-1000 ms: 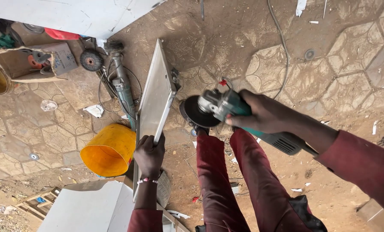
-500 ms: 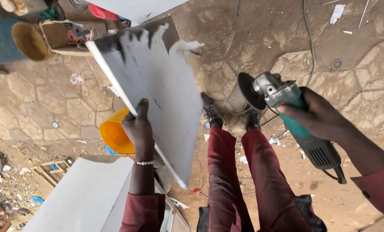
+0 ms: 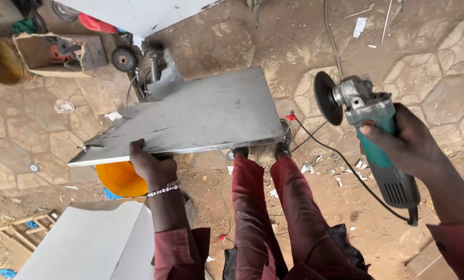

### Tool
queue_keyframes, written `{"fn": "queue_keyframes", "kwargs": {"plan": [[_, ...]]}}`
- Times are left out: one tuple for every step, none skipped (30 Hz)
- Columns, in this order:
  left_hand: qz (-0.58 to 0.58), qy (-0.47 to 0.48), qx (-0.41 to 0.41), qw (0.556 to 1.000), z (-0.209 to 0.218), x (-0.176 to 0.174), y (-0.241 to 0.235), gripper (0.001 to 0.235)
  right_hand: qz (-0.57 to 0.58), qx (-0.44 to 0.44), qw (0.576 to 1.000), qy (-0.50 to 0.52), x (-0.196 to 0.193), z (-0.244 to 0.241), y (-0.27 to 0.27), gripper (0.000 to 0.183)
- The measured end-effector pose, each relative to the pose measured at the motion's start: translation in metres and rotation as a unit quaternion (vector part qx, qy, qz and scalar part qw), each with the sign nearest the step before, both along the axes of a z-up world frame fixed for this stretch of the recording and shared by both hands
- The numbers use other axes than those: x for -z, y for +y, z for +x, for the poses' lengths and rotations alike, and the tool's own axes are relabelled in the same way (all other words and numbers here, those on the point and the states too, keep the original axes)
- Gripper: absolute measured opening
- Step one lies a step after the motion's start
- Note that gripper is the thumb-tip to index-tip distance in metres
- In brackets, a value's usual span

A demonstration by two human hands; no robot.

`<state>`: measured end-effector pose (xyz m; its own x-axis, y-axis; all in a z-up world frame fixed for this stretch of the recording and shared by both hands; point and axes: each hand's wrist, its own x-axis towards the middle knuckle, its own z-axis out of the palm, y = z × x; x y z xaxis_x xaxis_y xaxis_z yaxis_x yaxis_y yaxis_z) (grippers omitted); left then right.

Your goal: Using an angle grinder to trim and smooth the edges of a metal frame on a fabrication floor.

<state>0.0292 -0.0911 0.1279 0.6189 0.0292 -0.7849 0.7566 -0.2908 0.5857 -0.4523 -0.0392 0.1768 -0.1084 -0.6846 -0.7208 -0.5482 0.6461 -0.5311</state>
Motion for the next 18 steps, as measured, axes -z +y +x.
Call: {"fn": "queue_keyframes", "kwargs": {"plan": [[-0.001,0.002,0.001,1.000,-0.002,0.003,-0.003,0.031,-0.001,0.001,1.000,0.002,0.000,-0.002,0.004,0.027],[-0.009,0.013,0.005,1.000,-0.005,0.007,-0.006,0.033,-0.008,-0.004,1.000,-0.003,0.001,-0.004,0.008,0.027],[-0.014,0.025,0.010,1.000,-0.008,0.010,-0.005,0.034,-0.012,-0.009,1.000,-0.008,0.000,-0.006,0.015,0.027],[-0.010,0.027,0.012,1.000,-0.008,0.021,-0.007,0.034,-0.009,-0.006,1.000,-0.006,-0.001,-0.001,0.018,0.027],[-0.008,0.036,0.004,0.999,-0.008,0.032,-0.008,0.026,-0.016,-0.008,1.000,-0.022,-0.002,0.003,0.020,0.028],[-0.006,0.045,-0.005,0.999,-0.009,0.043,-0.009,0.019,-0.022,-0.009,0.999,-0.038,-0.003,0.008,0.021,0.030],[-0.006,0.048,-0.003,0.999,-0.013,0.051,-0.011,0.019,-0.023,-0.007,0.999,-0.035,-0.006,0.015,0.024,0.030],[-0.002,0.041,0.011,0.999,-0.017,0.058,-0.013,0.024,0.012,-0.006,1.000,0.016,-0.008,0.021,0.026,0.041],[0.005,0.035,0.024,0.999,-0.022,0.065,-0.014,0.029,0.049,-0.005,0.997,0.067,-0.011,0.028,0.029,0.054],[0.008,0.037,0.027,0.999,-0.023,0.068,-0.019,0.029,0.051,-0.003,0.996,0.069,-0.009,0.030,0.032,0.054],[0.000,0.034,0.037,0.999,-0.024,0.070,-0.023,0.028,0.060,-0.007,0.994,0.088,-0.007,0.033,0.036,0.059],[-0.008,0.030,0.047,0.998,-0.025,0.072,-0.026,0.027,0.068,-0.011,0.992,0.107,-0.005,0.037,0.040,0.064],[-0.006,0.031,0.050,0.998,-0.025,0.071,-0.031,0.027,0.070,-0.009,0.992,0.107,-0.004,0.040,0.041,0.064],[0.003,0.032,0.068,0.997,-0.025,0.069,-0.036,0.027,0.068,-0.018,0.992,0.106,-0.004,0.044,0.042,0.066],[0.009,0.034,0.086,0.996,-0.024,0.067,-0.042,0.028,0.064,-0.028,0.992,0.104,-0.004,0.048,0.042,0.068],[0.009,0.034,0.088,0.996,-0.016,0.080,-0.039,0.028,0.064,-0.027,0.992,0.104,0.003,0.052,0.052,0.068],[-0.006,0.019,0.114,0.993,-0.008,0.094,-0.039,0.046,-0.045,-0.090,0.984,0.148,0.011,0.056,0.062,0.067],[-0.021,0.004,0.140,0.990,0.000,0.107,-0.038,0.067,-0.153,-0.151,0.958,0.190,0.018,0.060,0.072,0.068]]}}
